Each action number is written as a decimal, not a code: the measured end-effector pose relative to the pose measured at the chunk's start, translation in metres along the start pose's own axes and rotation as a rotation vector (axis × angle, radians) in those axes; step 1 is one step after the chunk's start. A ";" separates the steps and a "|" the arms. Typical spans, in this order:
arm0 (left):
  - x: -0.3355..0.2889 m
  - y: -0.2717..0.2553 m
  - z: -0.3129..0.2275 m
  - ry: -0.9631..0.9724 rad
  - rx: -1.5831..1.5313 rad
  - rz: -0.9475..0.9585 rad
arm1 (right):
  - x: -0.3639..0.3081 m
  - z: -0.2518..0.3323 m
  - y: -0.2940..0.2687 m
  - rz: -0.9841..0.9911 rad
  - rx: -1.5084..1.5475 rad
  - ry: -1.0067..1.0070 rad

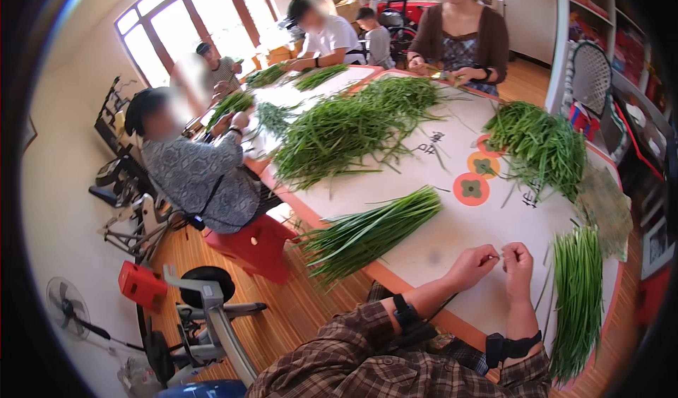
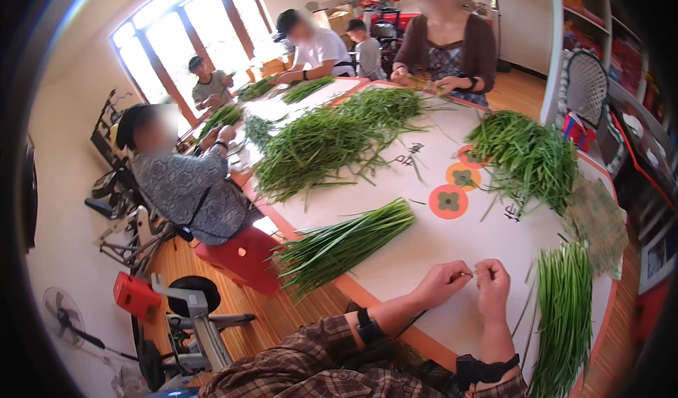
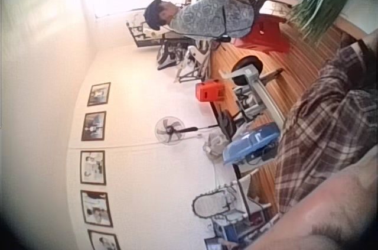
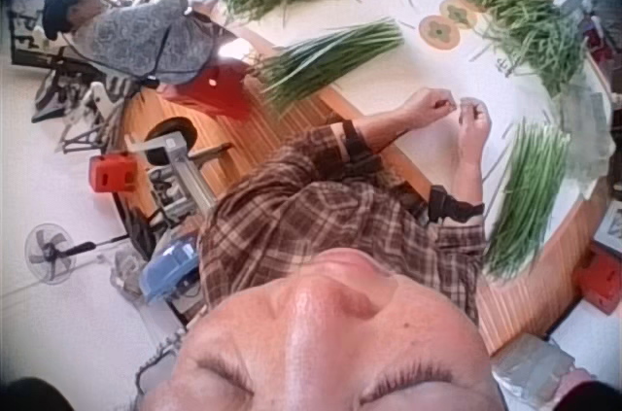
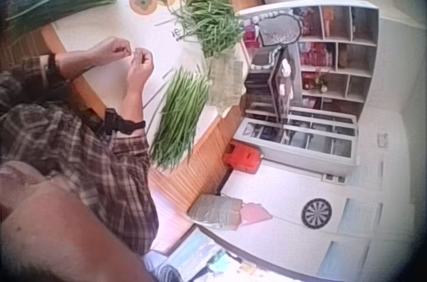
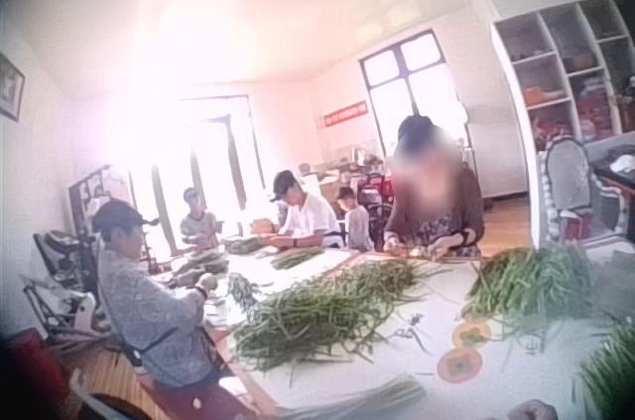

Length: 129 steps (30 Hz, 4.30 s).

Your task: The person sorts through bunches of long green vegetables, picking up individual stalks by hand and removing outer leaves.

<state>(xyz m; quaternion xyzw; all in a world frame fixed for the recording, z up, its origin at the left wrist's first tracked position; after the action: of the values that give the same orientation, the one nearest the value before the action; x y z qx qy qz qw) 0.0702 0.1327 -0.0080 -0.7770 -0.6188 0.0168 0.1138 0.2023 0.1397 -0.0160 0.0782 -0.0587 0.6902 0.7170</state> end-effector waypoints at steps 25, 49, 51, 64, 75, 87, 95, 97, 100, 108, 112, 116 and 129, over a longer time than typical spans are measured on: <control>-0.002 0.009 -0.006 0.019 -0.109 0.134 | -0.001 -0.003 -0.002 -0.043 0.349 0.114; 0.000 0.009 -0.004 -0.045 -0.151 0.171 | 0.000 -0.004 -0.001 0.026 0.273 0.107; 0.000 0.009 -0.004 -0.042 -0.143 0.180 | 0.000 -0.007 -0.002 0.016 0.298 0.113; 0.001 0.008 0.006 -0.047 -0.213 0.183 | -0.004 0.003 0.010 0.134 0.196 0.149; 0.004 0.007 0.004 -0.068 -0.246 0.137 | 0.000 -0.001 -0.001 0.039 0.267 0.106; -0.004 -0.017 -0.041 0.169 0.185 -0.286 | -0.003 0.003 0.010 0.142 0.342 0.153; -0.021 -0.010 -0.039 -0.122 0.306 0.082 | -0.003 -0.005 0.009 0.167 0.316 0.103; -0.022 -0.013 -0.032 -0.132 0.281 0.078 | -0.003 -0.005 0.011 0.184 0.319 0.104; -0.025 -0.022 -0.024 -0.055 0.323 0.004 | -0.004 0.000 0.009 0.148 0.316 0.073; -0.041 -0.035 -0.044 0.149 0.662 -0.166 | -0.003 0.008 0.009 0.114 0.269 0.053; -0.045 -0.039 -0.054 0.186 0.827 -0.208 | -0.002 0.003 0.004 0.055 0.370 0.039; -0.043 -0.046 -0.065 0.158 0.819 -0.289 | 0.003 0.000 -0.008 -0.031 0.601 0.065; -0.056 -0.032 -0.054 0.118 0.417 -0.212 | -0.014 -0.002 0.024 0.251 0.428 0.163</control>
<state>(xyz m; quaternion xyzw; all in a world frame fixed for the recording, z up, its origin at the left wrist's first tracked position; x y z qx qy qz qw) 0.0357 0.0768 0.0442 -0.6669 -0.6725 0.0867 0.3090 0.1781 0.1270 -0.0199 0.1644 0.1373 0.7744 0.5954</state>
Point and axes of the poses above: each hand's wrist, its own x-axis towards the middle knuckle, its own y-axis out of the palm, z = x × y, the point moved 6 cm from there along x, towards the middle knuckle, and after that the axes turned 6 degrees about -y, right-handed, at the moved point
